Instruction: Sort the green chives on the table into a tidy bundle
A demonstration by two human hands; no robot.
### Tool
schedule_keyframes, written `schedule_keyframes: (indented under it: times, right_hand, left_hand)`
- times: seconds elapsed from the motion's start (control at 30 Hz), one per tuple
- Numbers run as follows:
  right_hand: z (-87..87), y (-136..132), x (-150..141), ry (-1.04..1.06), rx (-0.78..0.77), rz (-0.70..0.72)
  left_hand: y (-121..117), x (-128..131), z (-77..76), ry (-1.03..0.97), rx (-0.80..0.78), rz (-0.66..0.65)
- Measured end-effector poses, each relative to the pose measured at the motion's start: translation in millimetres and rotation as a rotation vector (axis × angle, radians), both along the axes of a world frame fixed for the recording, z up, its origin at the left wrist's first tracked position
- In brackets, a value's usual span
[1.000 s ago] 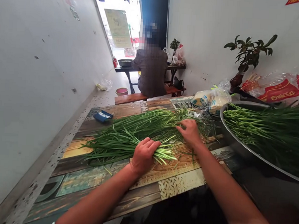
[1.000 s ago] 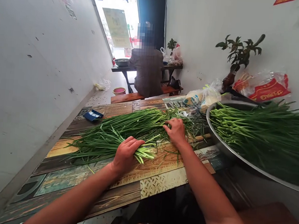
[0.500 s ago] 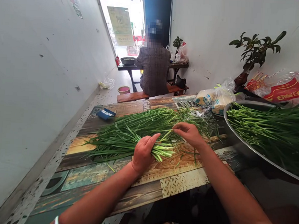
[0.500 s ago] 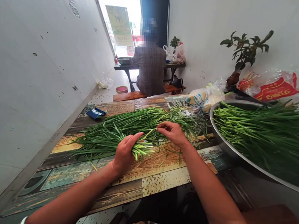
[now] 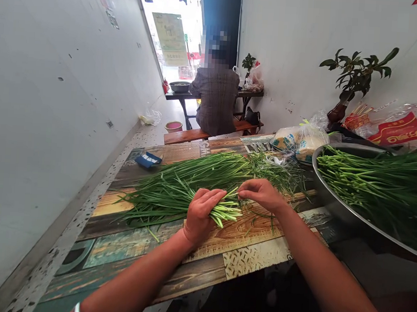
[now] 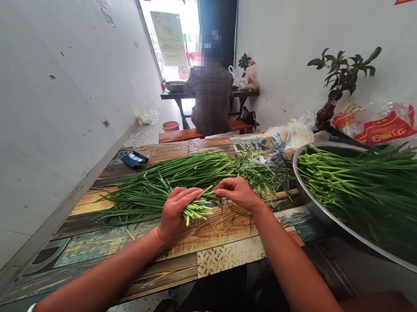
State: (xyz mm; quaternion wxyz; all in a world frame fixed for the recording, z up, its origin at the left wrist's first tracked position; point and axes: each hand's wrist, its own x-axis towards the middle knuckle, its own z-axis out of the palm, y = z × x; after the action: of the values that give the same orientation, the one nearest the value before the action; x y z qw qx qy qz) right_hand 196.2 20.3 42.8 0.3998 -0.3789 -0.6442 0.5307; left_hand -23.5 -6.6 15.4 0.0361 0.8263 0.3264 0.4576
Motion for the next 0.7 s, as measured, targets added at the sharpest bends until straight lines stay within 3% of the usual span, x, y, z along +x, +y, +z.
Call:
schedule_keyframes:
  times: [0.17, 0.33, 0.53, 0.7]
  right_hand:
    - [-0.7, 0.2, -1.3, -0.129, 0.101, -0.03]
    - [-2.2, 0.0, -7.4, -0.317, 0.384, -0.116]
    - [-18.9, 2.1, -18.3, -0.473, 0.663, 0.033]
    - [-21.4, 3.7, -15.1, -0.642, 0.713, 0.082]
  left_hand:
    - [1.1, 1.7, -0.1, -0.021, 0.026, -0.014]
    - [2.5, 2.4, -3.0, -0.009, 0.033, 0.021]
    - [1.9, 3.6, -2.8, 0.109, -0.019, 0.017]
    - [3.2, 4.0, -3.7, 0.178, -0.023, 0.016]
